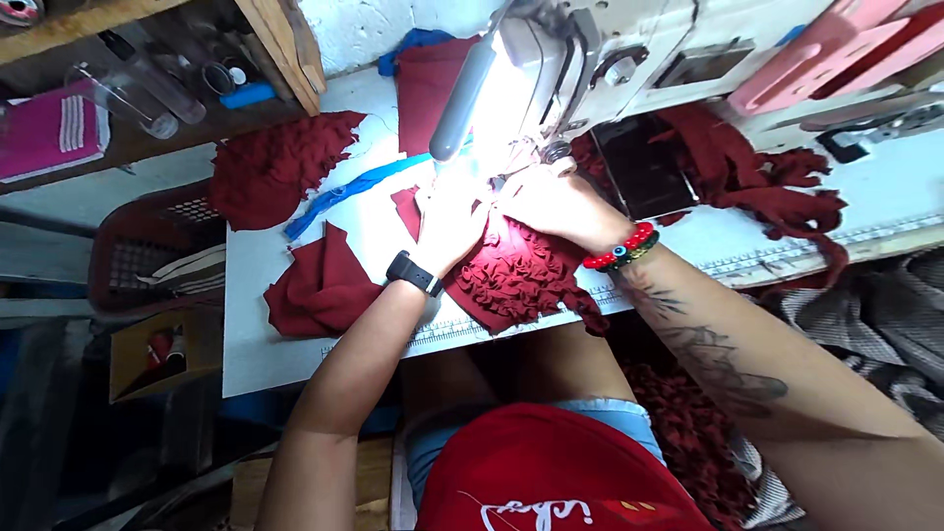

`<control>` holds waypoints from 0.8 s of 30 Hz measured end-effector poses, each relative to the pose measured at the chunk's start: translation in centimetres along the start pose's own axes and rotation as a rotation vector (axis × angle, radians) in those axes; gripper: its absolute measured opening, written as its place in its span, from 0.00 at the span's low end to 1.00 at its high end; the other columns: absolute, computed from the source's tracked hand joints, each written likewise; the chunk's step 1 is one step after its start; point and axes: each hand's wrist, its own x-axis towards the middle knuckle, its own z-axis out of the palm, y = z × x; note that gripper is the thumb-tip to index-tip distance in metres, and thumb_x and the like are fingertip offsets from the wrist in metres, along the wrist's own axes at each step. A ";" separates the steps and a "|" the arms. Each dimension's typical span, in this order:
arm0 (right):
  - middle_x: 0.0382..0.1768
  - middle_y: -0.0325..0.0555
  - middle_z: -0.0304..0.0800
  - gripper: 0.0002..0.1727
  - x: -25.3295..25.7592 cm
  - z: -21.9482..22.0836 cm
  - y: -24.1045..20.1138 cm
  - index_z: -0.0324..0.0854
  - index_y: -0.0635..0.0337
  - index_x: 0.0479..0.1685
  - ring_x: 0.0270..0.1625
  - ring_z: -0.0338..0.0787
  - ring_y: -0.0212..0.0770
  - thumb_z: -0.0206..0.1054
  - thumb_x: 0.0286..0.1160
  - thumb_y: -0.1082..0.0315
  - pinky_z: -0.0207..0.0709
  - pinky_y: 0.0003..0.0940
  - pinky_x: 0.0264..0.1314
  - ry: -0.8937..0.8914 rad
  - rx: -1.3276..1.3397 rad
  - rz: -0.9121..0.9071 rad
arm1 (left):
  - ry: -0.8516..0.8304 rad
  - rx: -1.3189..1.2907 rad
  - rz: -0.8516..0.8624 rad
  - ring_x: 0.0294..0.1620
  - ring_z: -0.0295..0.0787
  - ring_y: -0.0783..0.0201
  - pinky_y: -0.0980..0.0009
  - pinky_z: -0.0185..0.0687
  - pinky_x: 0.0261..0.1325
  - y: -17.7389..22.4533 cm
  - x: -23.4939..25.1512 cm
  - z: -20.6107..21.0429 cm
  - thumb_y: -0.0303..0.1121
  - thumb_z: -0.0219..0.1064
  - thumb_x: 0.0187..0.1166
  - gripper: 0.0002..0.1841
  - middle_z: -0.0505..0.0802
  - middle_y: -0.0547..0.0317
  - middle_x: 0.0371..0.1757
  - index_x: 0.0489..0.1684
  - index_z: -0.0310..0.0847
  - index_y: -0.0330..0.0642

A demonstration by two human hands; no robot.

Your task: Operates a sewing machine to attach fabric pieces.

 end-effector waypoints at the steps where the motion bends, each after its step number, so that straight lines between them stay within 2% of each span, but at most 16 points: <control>1: 0.45 0.55 0.92 0.14 0.2 -0.1 0.1 0.92 0.56 0.37 0.55 0.89 0.57 0.69 0.79 0.56 0.77 0.64 0.56 -0.016 0.047 -0.006 | -0.001 -0.008 -0.003 0.72 0.81 0.51 0.42 0.59 0.77 0.0 0.0 0.0 0.44 0.59 0.86 0.16 0.93 0.53 0.62 0.53 0.92 0.47; 3: 0.42 0.53 0.93 0.13 0.9 -0.1 0.5 0.94 0.56 0.37 0.53 0.89 0.53 0.69 0.81 0.58 0.77 0.60 0.58 -0.080 0.130 -0.007 | 0.012 -0.029 -0.007 0.71 0.82 0.53 0.44 0.60 0.77 0.1 0.0 -0.1 0.42 0.61 0.85 0.14 0.93 0.55 0.59 0.51 0.92 0.48; 5: 0.41 0.50 0.94 0.16 1.1 -0.2 0.4 0.94 0.57 0.37 0.52 0.90 0.49 0.71 0.80 0.53 0.77 0.58 0.60 -0.114 0.198 0.032 | 0.022 -0.031 -0.012 0.69 0.83 0.50 0.42 0.61 0.76 0.2 0.0 -0.1 0.40 0.62 0.83 0.14 0.94 0.51 0.58 0.50 0.93 0.46; 8: 0.34 0.47 0.90 0.17 0.6 0.6 0.2 0.92 0.57 0.33 0.39 0.87 0.42 0.73 0.78 0.51 0.79 0.49 0.47 -0.020 0.236 0.034 | -0.010 -0.013 -0.039 0.71 0.82 0.49 0.42 0.61 0.78 0.2 0.1 -0.2 0.42 0.61 0.84 0.16 0.93 0.50 0.60 0.53 0.92 0.45; 10: 0.38 0.51 0.91 0.12 -0.3 1.6 0.5 0.91 0.61 0.37 0.44 0.89 0.47 0.72 0.77 0.60 0.81 0.53 0.52 0.099 0.249 -0.055 | -0.013 -0.026 -0.042 0.71 0.82 0.50 0.42 0.61 0.77 0.2 0.2 -0.2 0.42 0.61 0.85 0.15 0.93 0.51 0.60 0.53 0.92 0.46; 12: 0.33 0.53 0.87 0.07 -2.6 2.6 0.5 0.85 0.61 0.39 0.37 0.88 0.49 0.69 0.78 0.66 0.81 0.53 0.40 0.212 0.228 -0.132 | -0.022 -0.012 -0.041 0.70 0.83 0.51 0.42 0.61 0.77 0.2 0.2 -0.2 0.43 0.60 0.85 0.16 0.93 0.53 0.60 0.52 0.93 0.47; 13: 0.31 0.53 0.85 0.07 -3.9 3.0 0.4 0.83 0.60 0.40 0.33 0.87 0.50 0.67 0.80 0.66 0.81 0.52 0.35 0.247 0.174 -0.162 | -0.036 -0.001 -0.044 0.71 0.82 0.52 0.42 0.60 0.77 0.2 0.2 -0.1 0.43 0.59 0.86 0.16 0.93 0.53 0.60 0.52 0.92 0.48; 14: 0.33 0.55 0.85 0.07 -4.7 3.2 0.2 0.82 0.61 0.43 0.34 0.88 0.53 0.65 0.82 0.65 0.81 0.55 0.35 0.258 0.103 -0.179 | -0.050 0.004 -0.048 0.72 0.82 0.51 0.41 0.59 0.79 0.3 0.3 -0.1 0.43 0.59 0.86 0.16 0.92 0.53 0.61 0.53 0.92 0.48; 16: 0.44 0.60 0.87 0.10 -5.3 3.2 -0.6 0.84 0.64 0.50 0.44 0.91 0.59 0.62 0.85 0.68 0.84 0.60 0.42 0.279 -0.038 -0.235 | -0.044 0.026 -0.044 0.73 0.81 0.50 0.39 0.57 0.79 0.4 0.2 -0.4 0.42 0.59 0.86 0.16 0.92 0.52 0.62 0.53 0.91 0.47; 17: 0.52 0.62 0.88 0.11 -5.4 3.1 -0.9 0.86 0.65 0.54 0.50 0.91 0.61 0.61 0.85 0.70 0.85 0.60 0.47 0.281 -0.088 -0.268 | -0.022 0.058 -0.029 0.73 0.80 0.50 0.39 0.58 0.79 0.5 0.1 -0.6 0.42 0.59 0.85 0.15 0.91 0.52 0.62 0.53 0.91 0.48; 19: 0.57 0.64 0.87 0.13 -5.4 3.2 -1.1 0.86 0.67 0.56 0.53 0.91 0.62 0.59 0.84 0.72 0.85 0.58 0.51 0.251 -0.172 -0.321 | 0.026 0.086 0.081 0.73 0.80 0.49 0.37 0.59 0.77 0.6 -0.4 -1.3 0.38 0.58 0.84 0.14 0.91 0.53 0.64 0.57 0.90 0.50; 21: 0.54 0.65 0.87 0.11 -6.1 3.1 -1.6 0.87 0.69 0.50 0.50 0.91 0.62 0.62 0.80 0.72 0.86 0.58 0.48 0.163 -0.202 -0.332 | -0.011 0.050 0.225 0.77 0.77 0.50 0.36 0.56 0.80 0.8 -1.1 -2.0 0.33 0.57 0.84 0.17 0.89 0.54 0.67 0.64 0.89 0.50; 23: 0.54 0.65 0.86 0.12 -7.3 3.0 -1.7 0.87 0.70 0.51 0.53 0.90 0.61 0.63 0.81 0.71 0.86 0.55 0.51 0.115 -0.183 -0.344 | -0.106 0.089 0.305 0.82 0.72 0.48 0.36 0.52 0.83 1.3 -2.0 -2.6 0.31 0.56 0.84 0.18 0.86 0.56 0.75 0.66 0.88 0.46; 24: 0.54 0.65 0.86 0.13 -7.8 2.9 -1.5 0.88 0.70 0.54 0.54 0.91 0.61 0.63 0.80 0.71 0.86 0.55 0.52 0.115 -0.164 -0.351 | -0.131 0.125 0.332 0.81 0.72 0.49 0.38 0.53 0.81 1.3 -2.2 -2.8 0.31 0.55 0.85 0.18 0.85 0.58 0.76 0.65 0.89 0.45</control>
